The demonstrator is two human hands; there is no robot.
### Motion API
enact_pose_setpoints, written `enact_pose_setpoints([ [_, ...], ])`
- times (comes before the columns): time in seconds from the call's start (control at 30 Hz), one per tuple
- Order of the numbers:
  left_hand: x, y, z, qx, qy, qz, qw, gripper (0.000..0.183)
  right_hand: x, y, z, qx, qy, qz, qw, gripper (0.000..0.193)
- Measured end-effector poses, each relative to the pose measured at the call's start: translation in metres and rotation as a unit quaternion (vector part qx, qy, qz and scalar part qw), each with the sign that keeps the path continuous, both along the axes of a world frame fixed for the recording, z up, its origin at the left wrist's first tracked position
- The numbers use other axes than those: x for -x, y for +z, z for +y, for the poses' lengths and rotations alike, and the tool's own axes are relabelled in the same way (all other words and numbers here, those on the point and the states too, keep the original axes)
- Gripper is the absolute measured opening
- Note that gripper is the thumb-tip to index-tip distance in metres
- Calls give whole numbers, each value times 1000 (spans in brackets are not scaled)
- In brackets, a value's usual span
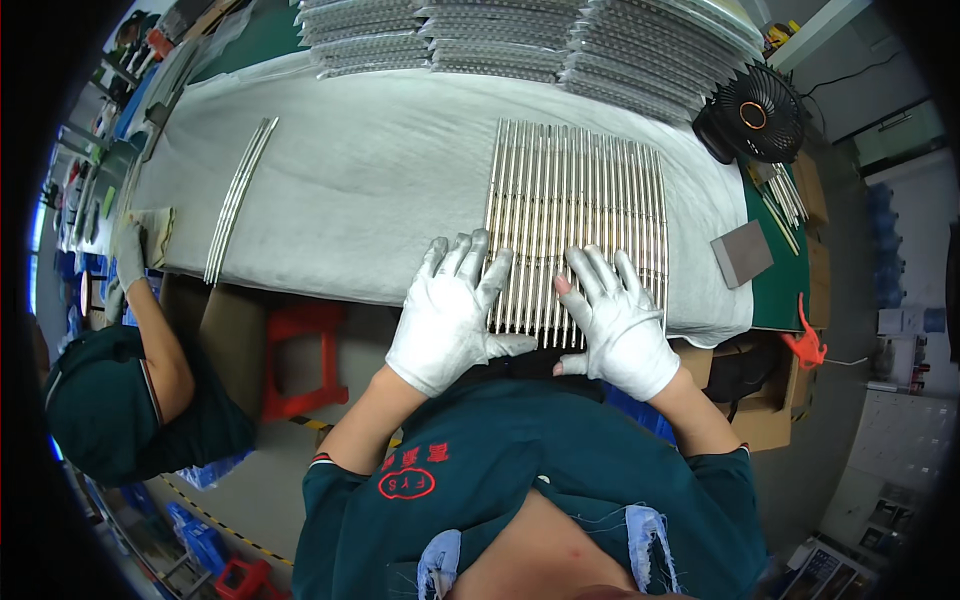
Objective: The person uses a rectangular sanding block to polish a set of long, thin metal rods arranged in parallel on a white cloth-covered table. The person repeatedly rubs the sanding block along the length of the rods, moving from one end to the other, and occasionally repositioning the rods to ensure even coverage.
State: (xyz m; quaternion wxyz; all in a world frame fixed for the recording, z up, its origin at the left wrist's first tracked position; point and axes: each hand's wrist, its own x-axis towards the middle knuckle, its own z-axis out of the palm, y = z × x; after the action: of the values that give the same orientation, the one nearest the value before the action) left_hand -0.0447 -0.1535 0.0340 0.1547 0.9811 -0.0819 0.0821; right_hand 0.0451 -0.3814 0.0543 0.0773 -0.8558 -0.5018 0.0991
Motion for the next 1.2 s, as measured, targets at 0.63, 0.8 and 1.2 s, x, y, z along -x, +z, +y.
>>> enact_pose_setpoints([
  [0.63,1,-7,-19,-16,-1,-34,999,105,-21,4,-26,-95,-43,-45,994,111],
  [0.8,2,-9,-16,-10,-9,-36,999,106,-93,2,-133,6,-328,-231,916,109],
  [1.2,-2,2,-12,-26,-31,13,999,98,-100,21,-168,-101,-411,-133,896,91],
])
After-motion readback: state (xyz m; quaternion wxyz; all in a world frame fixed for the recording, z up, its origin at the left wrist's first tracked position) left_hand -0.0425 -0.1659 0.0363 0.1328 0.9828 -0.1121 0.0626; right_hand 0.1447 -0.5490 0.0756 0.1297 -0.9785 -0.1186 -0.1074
